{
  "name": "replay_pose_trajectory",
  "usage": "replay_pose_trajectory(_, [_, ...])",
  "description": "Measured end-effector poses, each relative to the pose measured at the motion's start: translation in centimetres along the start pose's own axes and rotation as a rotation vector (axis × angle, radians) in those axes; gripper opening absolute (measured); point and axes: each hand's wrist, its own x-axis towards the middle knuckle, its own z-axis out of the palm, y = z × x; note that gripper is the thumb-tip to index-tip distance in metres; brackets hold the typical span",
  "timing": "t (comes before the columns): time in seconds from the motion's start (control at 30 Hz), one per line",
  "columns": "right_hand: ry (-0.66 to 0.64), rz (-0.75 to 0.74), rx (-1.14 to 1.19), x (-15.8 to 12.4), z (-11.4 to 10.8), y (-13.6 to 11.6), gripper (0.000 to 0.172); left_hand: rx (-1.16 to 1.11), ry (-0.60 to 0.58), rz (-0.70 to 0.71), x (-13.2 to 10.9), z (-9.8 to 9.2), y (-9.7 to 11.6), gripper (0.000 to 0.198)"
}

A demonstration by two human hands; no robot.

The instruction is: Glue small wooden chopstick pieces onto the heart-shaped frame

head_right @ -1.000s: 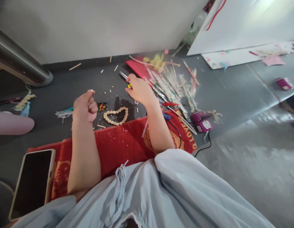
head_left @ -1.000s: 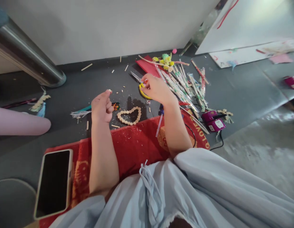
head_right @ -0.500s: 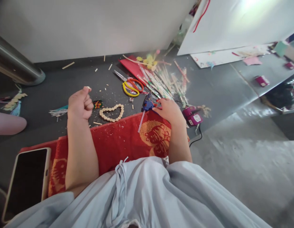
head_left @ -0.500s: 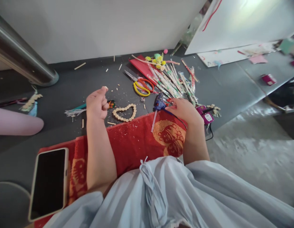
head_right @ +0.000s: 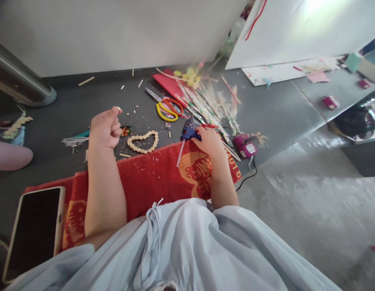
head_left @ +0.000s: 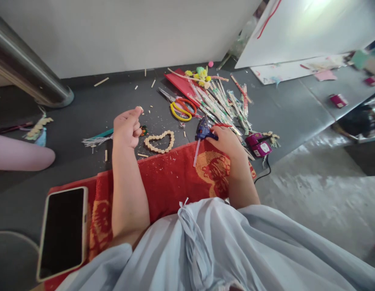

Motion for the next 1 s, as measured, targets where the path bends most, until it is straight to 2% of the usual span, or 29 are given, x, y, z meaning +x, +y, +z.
replay_pose_trajectory(0.1, [0.060, -0.039, 0.049, -0.1, 0.3, 0.4, 0.041, -0.034, -0.013, -0.008, -0.1, 0.0, 0.1, 0.043])
replay_pose_trajectory(0.33, [0.200, -0.033, 0.270, -1.0, -0.8, 1.9, 0.041, -0.020, 0.078, -0.023, -0.4, 0.4, 0.6, 0.038])
replay_pose_trajectory(0.4, [0.207, -0.021, 0.413, -1.3, -1.1, 2.4, 0.040, -0.012, 0.085, -0.007, -0.4, 0.5, 0.5, 0.036])
replay_pose_trajectory(0.5, [0.207, 0.016, 0.775, -1.7, -1.2, 2.5, 0.038, -0.009, 0.077, 0.006, -0.2, 0.3, 0.3, 0.035])
replay_pose_trajectory(0.6, [0.267, 0.042, 1.145, -1.9, -1.3, 1.8, 0.037, -0.019, 0.087, 0.015, -0.1, 0.2, 0.3, 0.037])
replay_pose_trajectory(0.67, [0.311, 0.033, 1.310, -1.8, -1.6, 1.1, 0.040, -0.028, 0.109, 0.019, -0.1, 0.2, 0.3, 0.038])
replay_pose_trajectory(0.83, [0.346, -0.096, 1.460, -0.7, -2.8, -0.9, 0.042, -0.030, 0.130, 0.023, -0.1, 0.2, 0.4, 0.038])
replay_pose_trajectory(1.0, [0.269, -0.142, 1.608, 0.7, -3.1, -4.1, 0.048, -0.002, 0.112, 0.027, -0.1, 0.3, 0.3, 0.041])
